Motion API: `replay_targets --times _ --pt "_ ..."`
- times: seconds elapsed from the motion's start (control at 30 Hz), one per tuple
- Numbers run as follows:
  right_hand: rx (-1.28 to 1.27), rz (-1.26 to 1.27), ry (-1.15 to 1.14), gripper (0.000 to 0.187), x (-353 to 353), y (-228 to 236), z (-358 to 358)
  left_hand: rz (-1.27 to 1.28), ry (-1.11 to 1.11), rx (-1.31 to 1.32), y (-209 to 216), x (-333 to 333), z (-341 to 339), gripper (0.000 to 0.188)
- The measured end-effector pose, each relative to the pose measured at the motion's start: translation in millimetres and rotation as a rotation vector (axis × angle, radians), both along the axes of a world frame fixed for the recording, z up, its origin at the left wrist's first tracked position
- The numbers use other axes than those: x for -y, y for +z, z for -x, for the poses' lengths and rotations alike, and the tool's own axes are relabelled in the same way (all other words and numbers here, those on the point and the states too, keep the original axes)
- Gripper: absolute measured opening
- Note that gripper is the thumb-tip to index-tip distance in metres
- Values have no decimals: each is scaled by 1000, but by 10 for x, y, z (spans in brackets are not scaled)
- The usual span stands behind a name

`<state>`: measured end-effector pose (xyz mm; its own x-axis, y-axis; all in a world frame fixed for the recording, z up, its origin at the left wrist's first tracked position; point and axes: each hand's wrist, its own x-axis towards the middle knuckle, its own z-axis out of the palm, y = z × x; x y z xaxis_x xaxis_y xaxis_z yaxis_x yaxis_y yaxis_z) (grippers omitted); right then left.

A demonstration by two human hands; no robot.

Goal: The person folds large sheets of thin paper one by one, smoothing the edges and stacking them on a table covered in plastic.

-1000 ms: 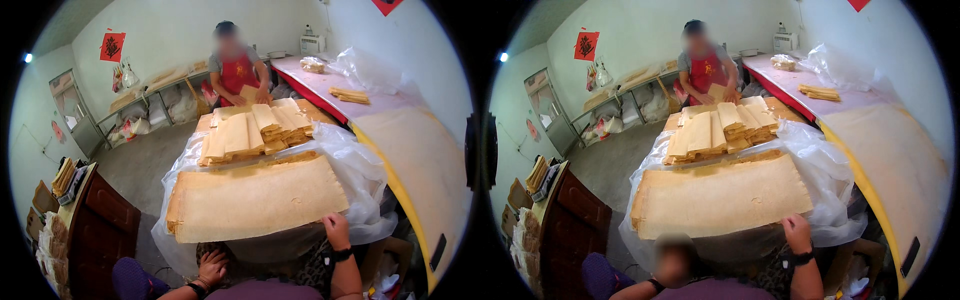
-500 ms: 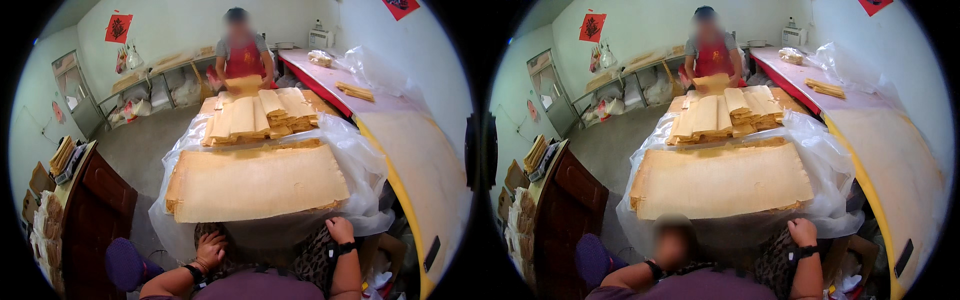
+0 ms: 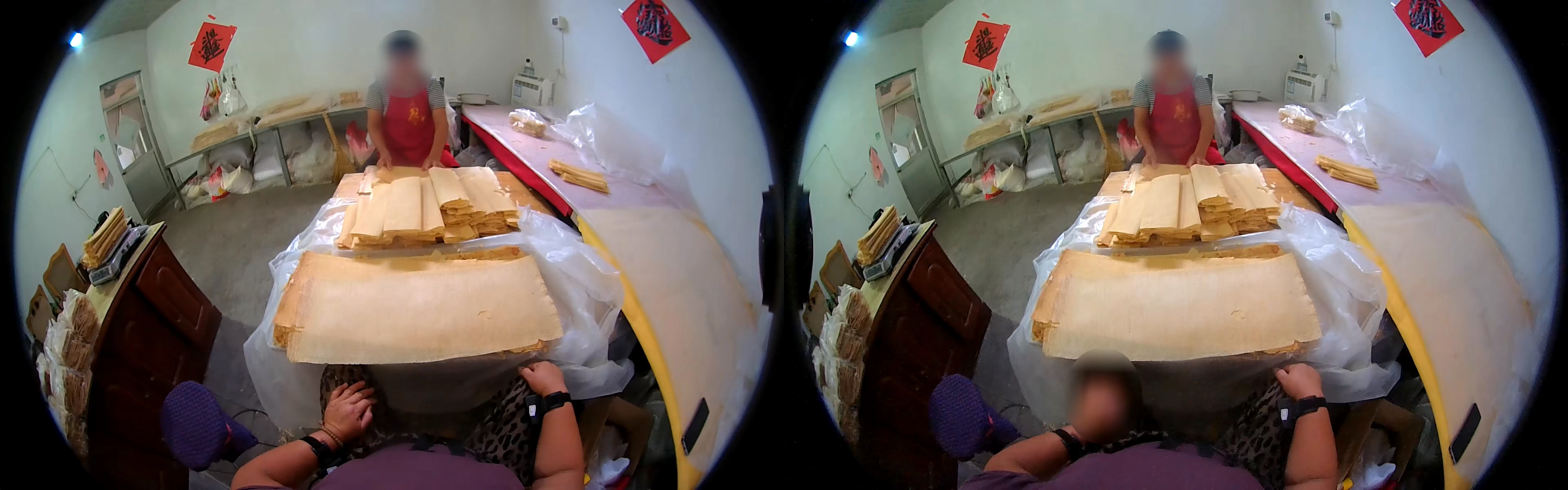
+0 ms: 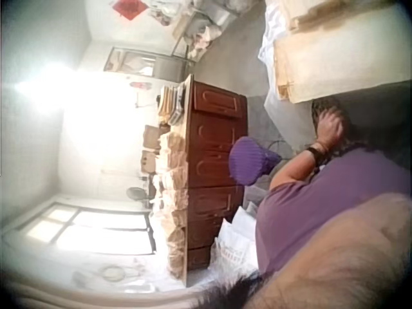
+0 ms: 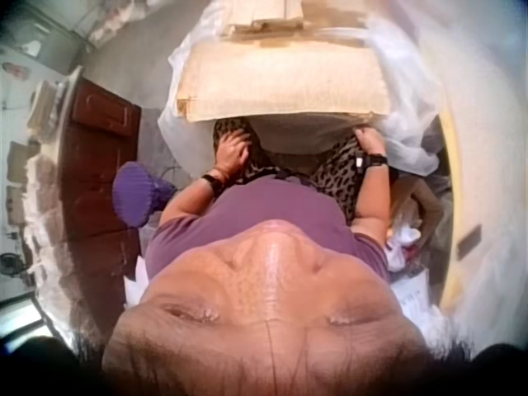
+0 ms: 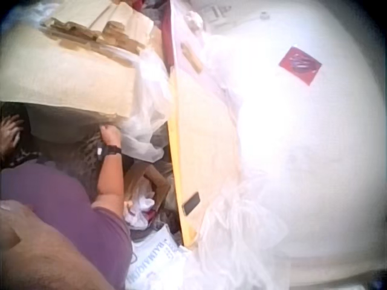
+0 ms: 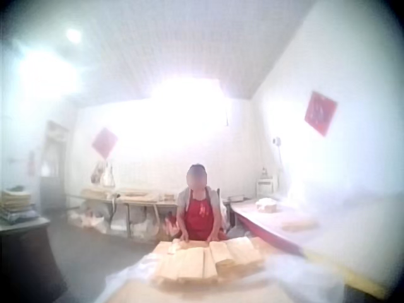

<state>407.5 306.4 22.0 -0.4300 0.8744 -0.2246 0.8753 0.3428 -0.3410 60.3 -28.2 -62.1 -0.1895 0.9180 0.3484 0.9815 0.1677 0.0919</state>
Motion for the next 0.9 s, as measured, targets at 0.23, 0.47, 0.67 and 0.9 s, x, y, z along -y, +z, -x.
replay_targets --times 0.23,0.47,0.67,0.9 --pt "-91 -65 -52 45 11 -75 -175 25 -23 35 143 14 -49 20" --pt "-117 -39 -22 48 32 -54 -232 106 -15 -8 444 -7 -222 17" --pt "-173 -41 -91 44 -9 -165 -364 60 42 -21 580 75 -313 21" --pt "-122 -244 20 49 -15 -60 -193 268 -12 66 1226 -10 -260 21"
